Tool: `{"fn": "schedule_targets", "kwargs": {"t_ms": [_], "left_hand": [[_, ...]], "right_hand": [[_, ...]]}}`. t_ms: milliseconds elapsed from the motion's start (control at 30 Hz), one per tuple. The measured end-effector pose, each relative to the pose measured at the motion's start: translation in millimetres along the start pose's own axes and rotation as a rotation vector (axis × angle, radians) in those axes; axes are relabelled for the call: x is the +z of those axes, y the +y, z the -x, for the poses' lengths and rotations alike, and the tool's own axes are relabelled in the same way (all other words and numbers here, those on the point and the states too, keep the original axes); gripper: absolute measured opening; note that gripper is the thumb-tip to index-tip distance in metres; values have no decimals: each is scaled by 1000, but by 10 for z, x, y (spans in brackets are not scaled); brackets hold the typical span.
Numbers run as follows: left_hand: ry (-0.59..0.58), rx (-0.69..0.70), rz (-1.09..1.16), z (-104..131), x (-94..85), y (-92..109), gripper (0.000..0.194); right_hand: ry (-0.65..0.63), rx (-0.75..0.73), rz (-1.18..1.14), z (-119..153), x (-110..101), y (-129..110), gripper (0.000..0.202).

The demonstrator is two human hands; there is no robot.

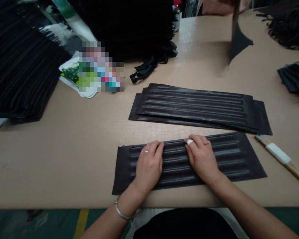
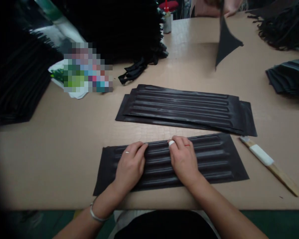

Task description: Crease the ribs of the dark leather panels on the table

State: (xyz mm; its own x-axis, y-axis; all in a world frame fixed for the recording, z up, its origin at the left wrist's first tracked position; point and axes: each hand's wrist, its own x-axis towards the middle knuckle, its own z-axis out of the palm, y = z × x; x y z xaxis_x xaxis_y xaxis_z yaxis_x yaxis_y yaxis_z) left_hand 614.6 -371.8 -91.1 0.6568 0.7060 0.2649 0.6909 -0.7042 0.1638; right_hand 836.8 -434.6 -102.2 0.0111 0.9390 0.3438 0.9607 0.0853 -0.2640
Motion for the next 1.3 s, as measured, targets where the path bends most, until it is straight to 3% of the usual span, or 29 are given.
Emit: {"fn": "schedule_targets", "kwargs": {"t_ms": [100, 233, 300, 367, 500, 600, 700, 1000, 1100, 1200, 1300], "left_hand": [[-9, 56, 8, 1, -11, -58, 35], [44, -12, -25, 315, -177, -521, 32], [71, -40, -25, 466, -233, -713, 33], [104, -49, -13, 546, -240, -815, 34], [159, -35, 21, 552, -175, -851, 36], [174, -33, 25, 540, -144, -861, 37], [172, -57, 6, 554, -138, -886, 37], [138, -69, -48, 567, -159, -888, 38], [111, -55, -70, 581, -181, -894, 42], [111, -36, -88, 589, -192, -889, 47], [84, -37, -96, 545, -196, -807, 47]], "right_hand": [[-40, -70, -76, -83, 107, -240, 19], [3, -26, -42, -52, 39, -12, 16], [13, -2, -50, -64, 14, -50, 14], [-5, -16, -111, -130, 70, -320, 15], [-89, -149, -183, -371, 415, -1068, 12], [-127, -203, -190, -471, 561, -1243, 10], [-93, -159, -141, -406, 460, -968, 8], [-20, 13, -47, 84, -269, 592, 16], [2, 40, -6, 224, -455, 1008, 17], [36, 80, 45, 297, -520, 1162, 18], [60, 121, 76, 302, -453, 1019, 22]]}}
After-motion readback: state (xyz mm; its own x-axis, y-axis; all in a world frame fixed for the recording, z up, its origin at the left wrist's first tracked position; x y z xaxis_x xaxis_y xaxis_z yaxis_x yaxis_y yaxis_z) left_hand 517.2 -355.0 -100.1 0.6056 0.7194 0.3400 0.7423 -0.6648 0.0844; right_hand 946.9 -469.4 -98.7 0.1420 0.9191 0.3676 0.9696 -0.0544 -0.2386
